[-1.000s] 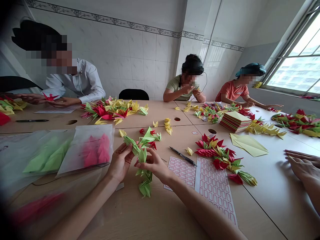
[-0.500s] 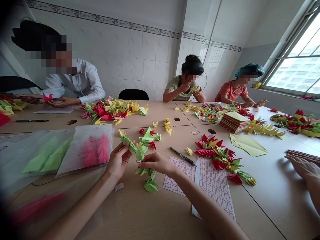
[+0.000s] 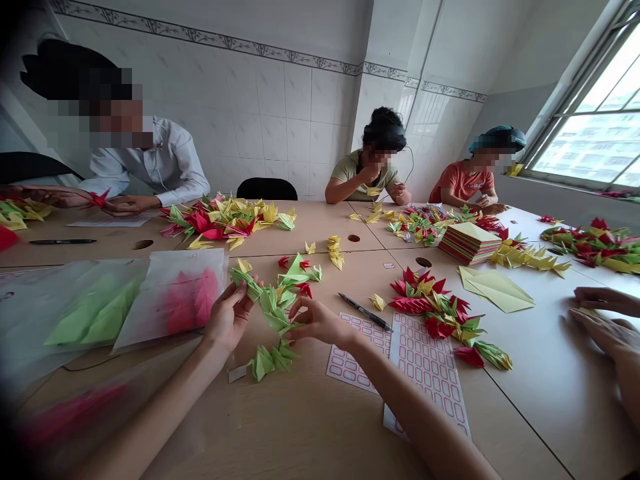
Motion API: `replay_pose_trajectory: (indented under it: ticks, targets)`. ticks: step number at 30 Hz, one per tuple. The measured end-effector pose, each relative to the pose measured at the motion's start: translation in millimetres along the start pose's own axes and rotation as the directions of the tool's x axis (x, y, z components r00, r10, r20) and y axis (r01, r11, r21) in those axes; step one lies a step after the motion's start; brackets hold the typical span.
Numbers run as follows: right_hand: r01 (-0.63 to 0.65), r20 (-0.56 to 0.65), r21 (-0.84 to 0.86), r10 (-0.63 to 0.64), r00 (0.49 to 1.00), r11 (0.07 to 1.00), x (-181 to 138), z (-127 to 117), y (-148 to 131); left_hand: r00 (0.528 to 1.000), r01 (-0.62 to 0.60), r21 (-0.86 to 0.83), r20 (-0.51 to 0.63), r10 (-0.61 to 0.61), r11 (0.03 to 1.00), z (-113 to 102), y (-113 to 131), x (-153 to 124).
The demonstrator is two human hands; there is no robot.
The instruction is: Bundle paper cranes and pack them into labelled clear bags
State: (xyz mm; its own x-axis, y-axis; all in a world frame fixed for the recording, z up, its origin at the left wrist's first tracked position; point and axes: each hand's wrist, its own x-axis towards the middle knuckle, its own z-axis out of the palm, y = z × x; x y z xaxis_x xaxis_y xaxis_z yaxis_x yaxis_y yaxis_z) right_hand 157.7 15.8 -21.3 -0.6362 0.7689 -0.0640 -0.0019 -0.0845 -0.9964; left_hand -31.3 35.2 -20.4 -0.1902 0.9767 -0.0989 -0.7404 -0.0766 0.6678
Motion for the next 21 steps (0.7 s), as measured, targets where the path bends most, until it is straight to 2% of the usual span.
replay_pose_trajectory:
  ticks: [6,8,10,13,16,18,21]
  targets:
    - [-0.018,-0.016,-0.115,0.016,1.000,0.993,1,-3,2,1.000,0.005,-0.011,-0.010,-0.005,1.000,-1,0,1]
    - [-0.013,0.018,-0.096,0.015,1.000,0.995,0,-2,1,1.000,0.015,-0.019,-0.010,-0.015,1.000,1,-1,0]
    - [0.008,0.015,-0.008,-0.008,1.000,1.000,-1,0,0,0.999,0.033,-0.025,-0.006,-0.033,0.999,3,-1,-3]
    - [0.062,-0.118,0.158,-0.044,0.992,0.985,0,5,1,0.998,0.062,-0.026,0.009,-0.062,0.998,9,-3,-9]
    - [0.117,-0.268,0.222,-0.055,0.962,0.968,2,9,4,0.995,0.091,-0.046,0.031,-0.090,0.995,15,-2,-16]
    - [0.161,-0.306,0.214,-0.090,0.948,0.963,3,11,7,0.993,0.114,-0.073,0.037,-0.111,0.991,20,-1,-20]
    - [0.216,-0.284,0.190,-0.157,0.946,0.958,4,14,7,0.990,0.140,-0.088,0.047,-0.136,0.986,26,3,-25]
